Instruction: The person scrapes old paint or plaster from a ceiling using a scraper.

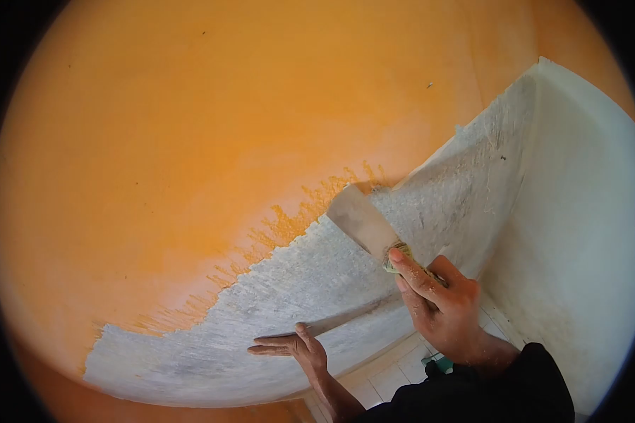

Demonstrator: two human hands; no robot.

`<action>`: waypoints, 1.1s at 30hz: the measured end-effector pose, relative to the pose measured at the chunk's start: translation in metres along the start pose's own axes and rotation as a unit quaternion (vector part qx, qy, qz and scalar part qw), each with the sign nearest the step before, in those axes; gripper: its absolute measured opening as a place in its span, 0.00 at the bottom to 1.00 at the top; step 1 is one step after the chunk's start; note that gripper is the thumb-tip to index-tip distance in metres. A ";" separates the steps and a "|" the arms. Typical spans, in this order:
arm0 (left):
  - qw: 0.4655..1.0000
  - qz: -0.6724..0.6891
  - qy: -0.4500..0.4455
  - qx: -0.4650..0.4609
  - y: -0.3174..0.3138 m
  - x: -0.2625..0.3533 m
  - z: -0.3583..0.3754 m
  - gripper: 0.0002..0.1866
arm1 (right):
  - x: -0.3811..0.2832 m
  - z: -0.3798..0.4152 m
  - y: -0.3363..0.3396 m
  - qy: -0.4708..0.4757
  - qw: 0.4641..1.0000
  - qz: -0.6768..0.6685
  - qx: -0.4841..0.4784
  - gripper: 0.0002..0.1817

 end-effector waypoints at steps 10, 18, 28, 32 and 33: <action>0.994 -0.039 -0.040 0.096 0.017 0.032 -0.002 0.53 | 0.026 0.011 0.007 -0.048 0.998 -0.035 -0.021 0.27; 0.995 -0.046 -0.035 0.085 0.015 0.032 -0.003 0.53 | 0.026 -0.005 0.015 -0.029 0.998 -0.055 -0.021 0.26; 0.996 -0.017 -0.033 0.077 0.013 0.028 -0.003 0.53 | 0.015 -0.031 0.014 0.026 0.995 -0.098 0.013 0.26; 0.999 0.014 -0.014 0.035 0.006 0.019 -0.004 0.53 | 0.028 -0.012 0.016 -0.016 0.998 -0.065 -0.021 0.25; 0.999 0.022 -0.004 0.025 0.004 0.017 -0.003 0.53 | 0.026 -0.015 0.015 -0.010 0.997 -0.070 -0.010 0.25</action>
Point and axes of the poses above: each hand's wrist, its own z-axis away from the middle knuckle, its own y-axis out of the back of the hand, x = y × z, the point moved 7 cm from there along -z, towards the middle knuckle, and after that the axes turned 7 degrees about -y, right-handed, at the moved point
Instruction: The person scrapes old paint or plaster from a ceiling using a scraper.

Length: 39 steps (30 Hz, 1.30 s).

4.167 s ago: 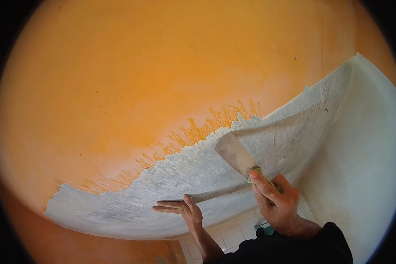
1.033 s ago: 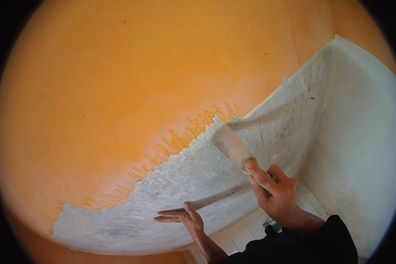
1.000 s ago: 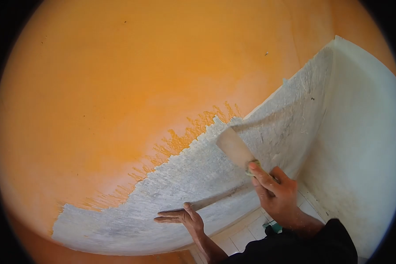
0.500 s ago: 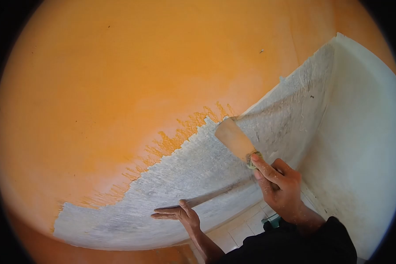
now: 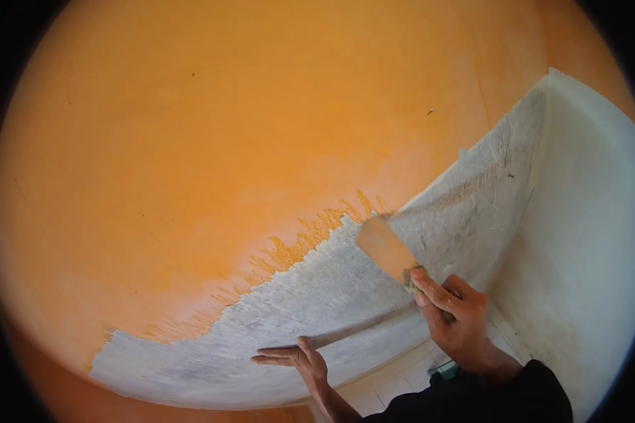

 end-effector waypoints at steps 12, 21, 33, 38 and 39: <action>0.997 0.036 0.023 -0.070 -0.011 -0.012 0.001 0.53 | -0.010 -0.006 0.002 0.010 1.000 0.017 -0.012 0.26; 1.000 0.000 0.006 -0.013 -0.002 -0.002 0.001 0.54 | 0.004 0.011 0.003 -0.012 0.999 0.038 -0.033 0.27; 0.997 -0.059 -0.017 0.054 0.014 0.011 0.005 0.54 | -0.008 -0.004 0.005 0.004 1.000 0.010 -0.014 0.26; 0.995 -0.069 -0.038 0.062 0.010 0.007 0.001 0.55 | -0.004 -0.001 0.004 -0.008 1.000 0.012 -0.021 0.27; 0.995 -0.068 -0.039 0.065 0.010 0.006 0.002 0.55 | -0.011 -0.007 0.004 -0.002 1.000 0.008 -0.019 0.27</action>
Point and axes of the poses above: each hand's wrist, its own z-axis away from the middle knuckle, its own y-axis out of the back of the hand, x = y × z, the point moved 7 cm from there along -z, towards the middle knuckle, and after that the axes turned 7 degrees about -y, right-handed, at the moved point
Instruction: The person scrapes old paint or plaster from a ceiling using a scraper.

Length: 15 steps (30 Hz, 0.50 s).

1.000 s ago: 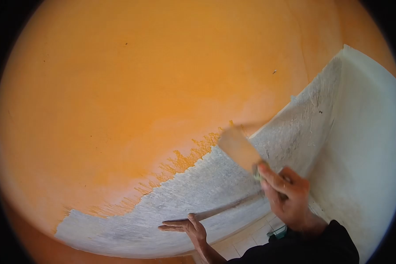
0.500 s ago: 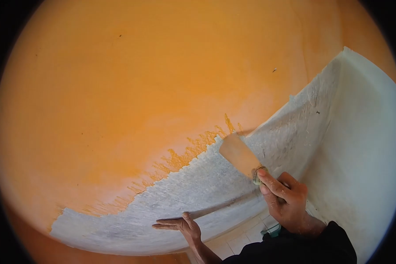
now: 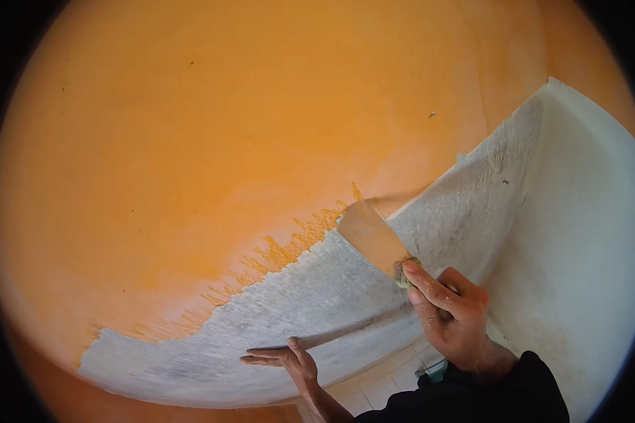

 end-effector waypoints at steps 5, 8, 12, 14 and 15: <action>1.000 0.020 0.013 0.000 0.004 0.009 -0.002 0.55 | 0.010 0.011 -0.007 0.015 0.999 0.026 0.014 0.28; 1.000 0.022 0.018 -0.005 0.002 0.009 0.001 0.55 | -0.001 0.006 -0.005 0.031 0.998 0.044 0.030 0.28; 0.999 0.033 0.011 -0.003 0.001 0.009 -0.002 0.54 | 0.006 0.019 -0.013 0.015 0.999 0.048 0.006 0.28; 0.998 0.044 0.028 -0.029 -0.004 0.003 0.000 0.54 | 0.005 0.020 -0.011 0.009 0.999 0.044 -0.005 0.28; 0.997 0.046 0.034 -0.044 -0.006 0.000 0.002 0.54 | -0.003 0.015 -0.003 0.005 0.999 0.040 -0.006 0.28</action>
Point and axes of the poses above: each hand's wrist, its own z-axis away from the middle knuckle, its own y-axis out of the back of the hand, x = y × z, the point moved 7 cm from there along -z, towards the middle knuckle, and after that the axes turned 7 degrees about -y, right-handed, at the moved point
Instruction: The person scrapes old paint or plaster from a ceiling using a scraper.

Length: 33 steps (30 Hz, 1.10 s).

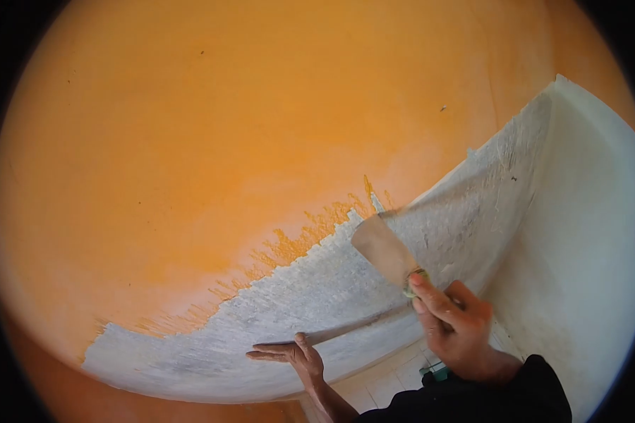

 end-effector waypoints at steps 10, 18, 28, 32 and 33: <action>0.999 -0.025 0.004 0.034 0.007 0.008 0.000 0.54 | 0.000 -0.006 0.006 0.017 1.000 0.010 -0.002 0.27; 0.997 -0.046 -0.035 0.055 0.014 0.020 -0.006 0.55 | 0.003 0.002 0.001 0.011 1.000 0.010 0.003 0.28; 1.000 -0.001 0.014 -0.019 0.000 0.002 0.000 0.54 | -0.001 0.001 -0.002 0.018 0.999 0.023 0.014 0.28; 0.999 0.016 0.012 -0.036 -0.003 0.002 0.000 0.54 | -0.005 -0.001 0.003 0.012 0.999 0.033 0.008 0.28; 0.999 0.014 0.010 -0.033 -0.003 0.004 0.000 0.54 | -0.001 0.004 -0.002 0.008 0.999 0.034 0.006 0.28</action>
Point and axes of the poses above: each hand's wrist, its own z-axis away from the middle knuckle, its own y-axis out of the back of the hand, x = y × z, the point moved 7 cm from there along -z, towards the middle knuckle, and after that the axes turned 7 degrees about -y, right-handed, at the moved point
